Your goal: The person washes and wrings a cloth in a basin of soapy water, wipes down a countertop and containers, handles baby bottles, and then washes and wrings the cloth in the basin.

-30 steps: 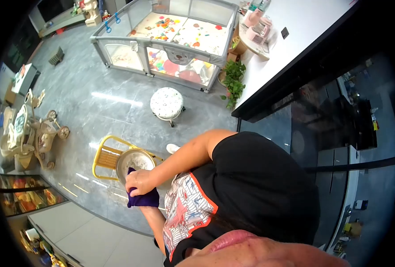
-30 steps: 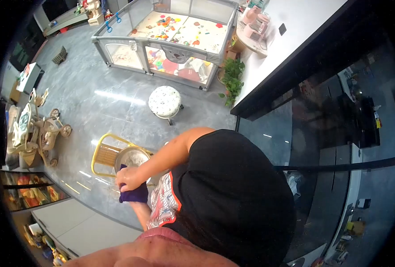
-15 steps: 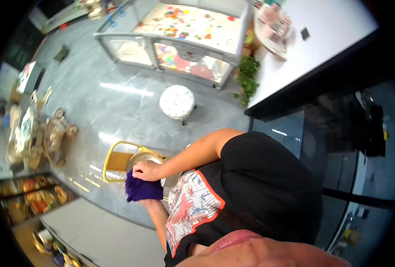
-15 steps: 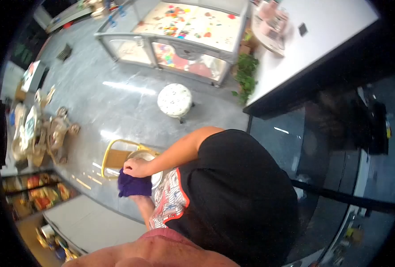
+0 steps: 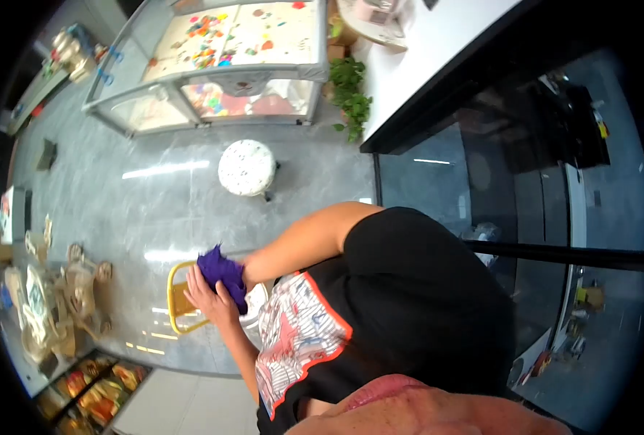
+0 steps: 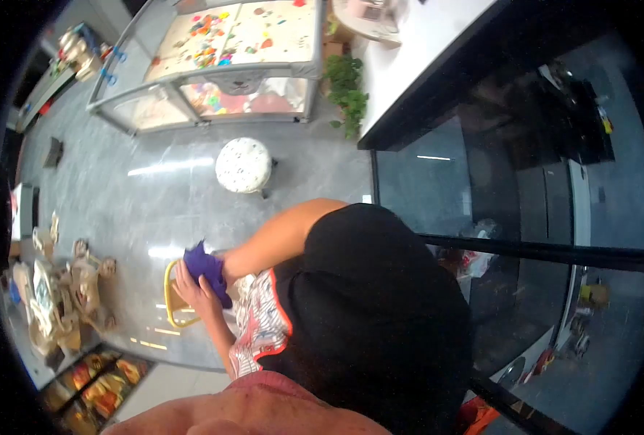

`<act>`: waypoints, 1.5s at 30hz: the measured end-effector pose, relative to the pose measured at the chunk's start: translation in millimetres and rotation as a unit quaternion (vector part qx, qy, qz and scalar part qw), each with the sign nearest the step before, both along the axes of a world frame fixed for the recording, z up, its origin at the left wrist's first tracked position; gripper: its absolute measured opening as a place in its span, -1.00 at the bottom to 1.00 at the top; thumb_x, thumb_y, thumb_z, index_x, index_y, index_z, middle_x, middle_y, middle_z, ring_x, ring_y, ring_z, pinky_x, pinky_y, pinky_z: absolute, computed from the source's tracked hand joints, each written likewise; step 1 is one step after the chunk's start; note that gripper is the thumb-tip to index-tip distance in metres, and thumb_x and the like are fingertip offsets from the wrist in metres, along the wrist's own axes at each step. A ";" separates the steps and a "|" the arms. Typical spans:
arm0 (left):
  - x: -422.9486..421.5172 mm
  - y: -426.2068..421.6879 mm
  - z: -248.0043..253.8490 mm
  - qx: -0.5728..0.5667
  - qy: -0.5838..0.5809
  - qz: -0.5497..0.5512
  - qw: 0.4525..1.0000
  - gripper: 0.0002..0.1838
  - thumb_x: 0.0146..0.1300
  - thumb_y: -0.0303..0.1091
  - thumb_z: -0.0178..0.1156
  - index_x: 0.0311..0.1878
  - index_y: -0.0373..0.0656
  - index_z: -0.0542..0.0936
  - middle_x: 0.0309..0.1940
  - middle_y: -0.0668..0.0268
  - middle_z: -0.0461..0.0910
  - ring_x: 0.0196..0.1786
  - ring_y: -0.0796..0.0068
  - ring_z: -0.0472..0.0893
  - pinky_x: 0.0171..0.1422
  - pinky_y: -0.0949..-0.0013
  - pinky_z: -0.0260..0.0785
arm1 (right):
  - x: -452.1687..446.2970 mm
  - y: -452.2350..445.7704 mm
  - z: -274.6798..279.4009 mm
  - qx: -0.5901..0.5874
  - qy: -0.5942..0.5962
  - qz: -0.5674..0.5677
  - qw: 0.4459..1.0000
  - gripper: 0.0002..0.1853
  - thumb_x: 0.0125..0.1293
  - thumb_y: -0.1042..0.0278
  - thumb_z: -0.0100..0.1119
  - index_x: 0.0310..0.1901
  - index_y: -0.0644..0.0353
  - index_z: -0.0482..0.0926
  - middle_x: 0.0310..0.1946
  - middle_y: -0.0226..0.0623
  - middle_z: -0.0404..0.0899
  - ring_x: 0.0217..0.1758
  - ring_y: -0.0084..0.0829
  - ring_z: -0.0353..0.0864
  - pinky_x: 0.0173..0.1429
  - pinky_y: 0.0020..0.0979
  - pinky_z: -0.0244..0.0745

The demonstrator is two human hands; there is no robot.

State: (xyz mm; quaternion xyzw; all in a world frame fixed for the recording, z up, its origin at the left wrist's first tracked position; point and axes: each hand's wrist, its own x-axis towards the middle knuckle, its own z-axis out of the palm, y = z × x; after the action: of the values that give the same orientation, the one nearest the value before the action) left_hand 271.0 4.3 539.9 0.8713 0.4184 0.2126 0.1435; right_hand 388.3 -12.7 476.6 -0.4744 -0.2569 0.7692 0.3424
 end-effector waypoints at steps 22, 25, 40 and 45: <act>-218.4 -19.4 -44.9 -0.507 -0.772 0.174 0.341 -0.27 0.33 0.18 0.10 0.43 -0.02 0.24 0.37 0.29 0.34 0.38 0.26 0.36 0.44 0.02 0.24 | -199.2 101.0 62.0 0.354 0.065 0.234 0.903 -0.59 0.38 0.12 0.00 0.19 0.06 0.47 0.12 -0.31 0.53 0.19 -0.32 0.50 0.27 -0.23 0.37; -209.0 -11.8 -45.8 -0.398 -0.789 0.286 0.370 -0.49 0.43 -0.18 0.09 0.37 -0.12 0.31 0.31 0.24 0.41 0.33 0.29 0.43 0.40 0.07 0.32 | -195.9 125.8 12.1 -0.130 0.480 0.210 0.842 -0.35 0.48 -0.17 -0.21 0.30 0.27 0.31 0.33 -0.14 0.35 0.37 -0.24 0.36 0.52 -0.15 0.15; -141.4 58.0 7.1 -0.121 -0.645 0.589 0.472 -0.66 0.47 -0.26 0.02 0.18 -0.23 0.44 -0.03 0.25 0.59 -0.06 0.48 0.62 0.04 0.38 0.50 | -135.1 276.4 -47.6 -0.191 -0.012 0.460 0.867 -0.59 0.45 0.05 -0.01 0.22 0.03 0.45 0.09 -0.31 0.54 0.10 -0.39 0.53 0.18 -0.24 0.45; -104.1 88.3 15.4 -0.151 -0.242 0.602 0.746 -0.68 0.30 -0.27 0.17 0.00 -0.29 0.50 -0.16 0.11 0.55 -0.12 0.27 0.56 -0.01 0.24 0.42 | -123.4 264.7 8.3 -0.221 0.126 0.525 0.812 -0.48 0.49 -0.15 -0.19 0.24 0.06 0.41 0.14 -0.25 0.51 0.16 -0.36 0.51 0.21 -0.22 0.45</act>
State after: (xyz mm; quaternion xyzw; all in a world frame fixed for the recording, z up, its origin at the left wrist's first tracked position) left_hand 166.9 92.7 555.3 0.3252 0.8339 0.3927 0.2115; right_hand 264.9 252.0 484.9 -0.2291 -0.2444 0.9210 -0.1987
